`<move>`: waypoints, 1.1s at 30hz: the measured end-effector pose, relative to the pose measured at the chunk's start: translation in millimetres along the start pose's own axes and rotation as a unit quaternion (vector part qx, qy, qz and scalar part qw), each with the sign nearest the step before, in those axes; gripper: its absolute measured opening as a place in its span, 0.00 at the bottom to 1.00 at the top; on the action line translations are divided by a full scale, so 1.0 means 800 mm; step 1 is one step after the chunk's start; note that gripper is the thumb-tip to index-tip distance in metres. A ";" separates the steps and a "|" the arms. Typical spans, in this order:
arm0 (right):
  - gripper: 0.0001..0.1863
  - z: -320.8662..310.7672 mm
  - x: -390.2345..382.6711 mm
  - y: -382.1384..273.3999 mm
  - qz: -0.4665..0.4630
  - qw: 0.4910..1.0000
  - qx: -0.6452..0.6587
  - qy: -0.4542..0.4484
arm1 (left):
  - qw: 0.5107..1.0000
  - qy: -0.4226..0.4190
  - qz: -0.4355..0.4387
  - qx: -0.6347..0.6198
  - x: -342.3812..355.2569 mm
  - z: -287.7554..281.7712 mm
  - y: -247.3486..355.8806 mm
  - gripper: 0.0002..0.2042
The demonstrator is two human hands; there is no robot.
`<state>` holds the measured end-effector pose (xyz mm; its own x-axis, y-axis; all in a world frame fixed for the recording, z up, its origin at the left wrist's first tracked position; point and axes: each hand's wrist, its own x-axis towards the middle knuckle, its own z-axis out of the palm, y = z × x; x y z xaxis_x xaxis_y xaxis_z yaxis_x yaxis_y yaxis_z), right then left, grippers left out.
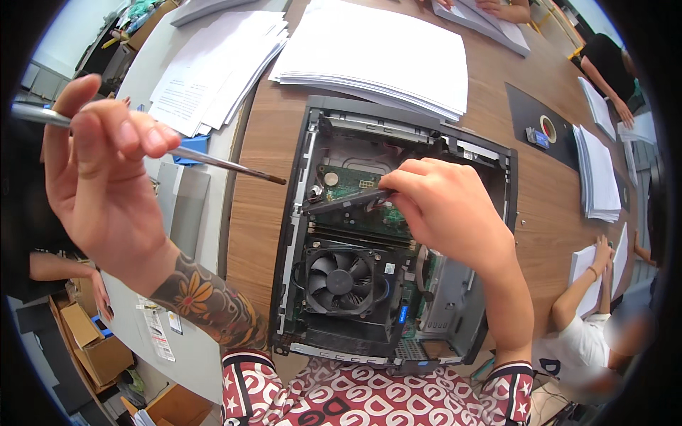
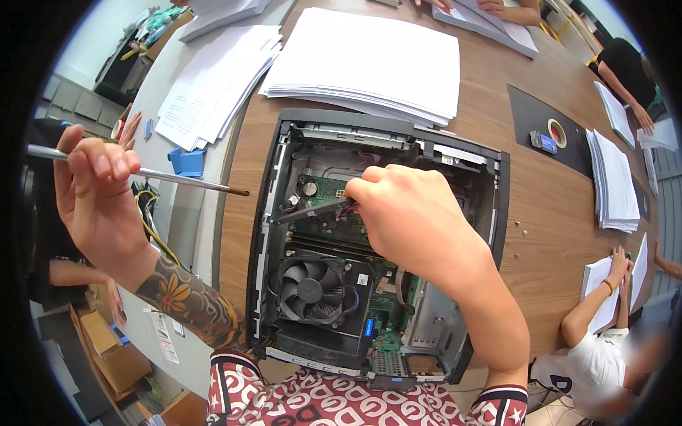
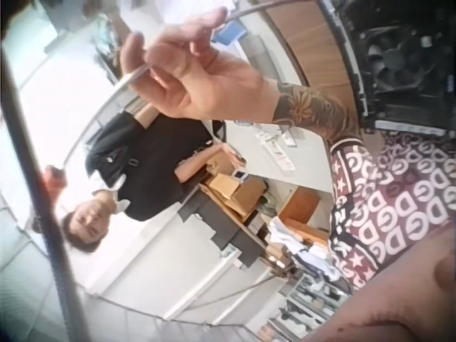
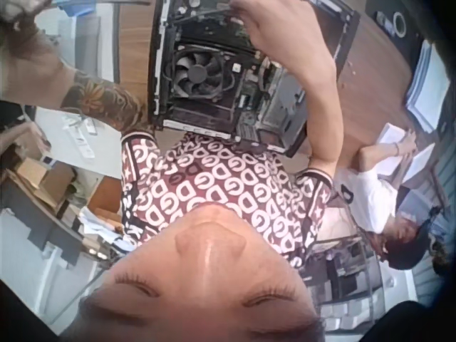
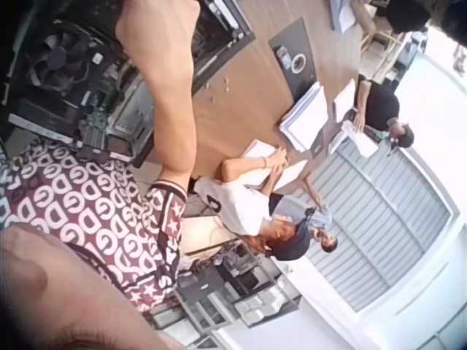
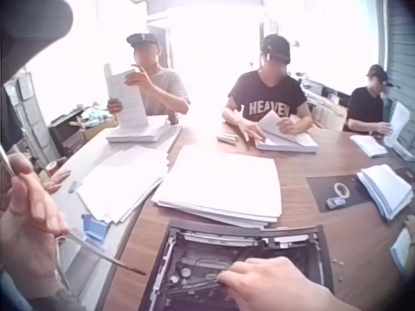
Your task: The person works on the internal components of an open computer tower at a table, using a screwdriver to tighten screws on various internal hardware parts while several other people sit around the same table handling stacks of paper.
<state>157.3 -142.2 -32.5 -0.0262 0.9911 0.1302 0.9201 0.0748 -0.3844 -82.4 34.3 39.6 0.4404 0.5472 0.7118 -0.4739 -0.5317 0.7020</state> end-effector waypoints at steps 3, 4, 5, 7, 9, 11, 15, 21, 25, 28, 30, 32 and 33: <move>0.04 0.000 -0.004 0.006 -0.012 0.999 0.010 0.038 | 1.000 -0.002 -0.028 -0.008 -0.004 -0.012 0.003 0.17; 0.04 -0.001 -0.004 0.008 -0.005 1.000 -0.001 0.025 | 0.999 0.008 -0.039 -0.016 -0.006 -0.019 0.003 0.17; 0.06 -0.002 -0.005 0.009 0.006 1.000 -0.012 0.012 | 0.999 -0.005 -0.046 -0.021 -0.006 -0.032 0.002 0.17; 0.05 -0.001 -0.004 0.011 0.021 1.000 -0.014 0.008 | 0.997 0.019 -0.057 -0.052 -0.008 -0.039 0.007 0.16; 0.05 0.000 -0.004 0.010 0.023 1.000 -0.014 0.015 | 0.996 0.015 -0.058 -0.068 -0.008 -0.044 0.010 0.16; 0.05 0.000 -0.005 0.011 0.044 0.999 -0.013 0.014 | 0.998 0.040 -0.053 -0.016 -0.009 -0.044 0.009 0.16; 0.06 0.001 -0.007 0.015 0.070 0.997 -0.005 0.017 | 0.998 0.039 -0.056 -0.018 -0.008 -0.041 0.005 0.15; 0.05 -0.006 -0.007 0.019 0.101 0.995 -0.017 0.024 | 0.998 0.000 -0.064 -0.011 -0.004 -0.033 0.004 0.15; 0.06 -0.007 -0.007 0.017 0.093 0.995 0.010 0.027 | 0.998 0.009 -0.055 0.015 -0.004 -0.027 0.002 0.15; 0.06 -0.003 -0.007 0.020 0.098 0.995 -0.013 0.029 | 0.998 0.007 -0.061 0.017 -0.004 -0.028 0.002 0.15; 0.06 -0.003 -0.007 0.021 0.093 0.995 -0.016 0.026 | 0.998 0.017 -0.056 -0.011 -0.005 -0.030 0.004 0.15; 0.07 -0.003 -0.006 0.021 0.087 0.996 -0.019 0.025 | 0.998 0.020 -0.054 -0.015 -0.006 -0.028 0.005 0.15; 0.07 -0.004 -0.006 0.021 0.087 0.996 -0.021 0.023 | 0.998 0.021 -0.051 -0.019 -0.006 -0.027 0.006 0.15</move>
<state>174.1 -146.2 -36.6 0.1524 0.9824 0.1078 0.9249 -0.1033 -0.3659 -103.4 43.5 39.1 0.4563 0.6248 0.6336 -0.4572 -0.4462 0.7693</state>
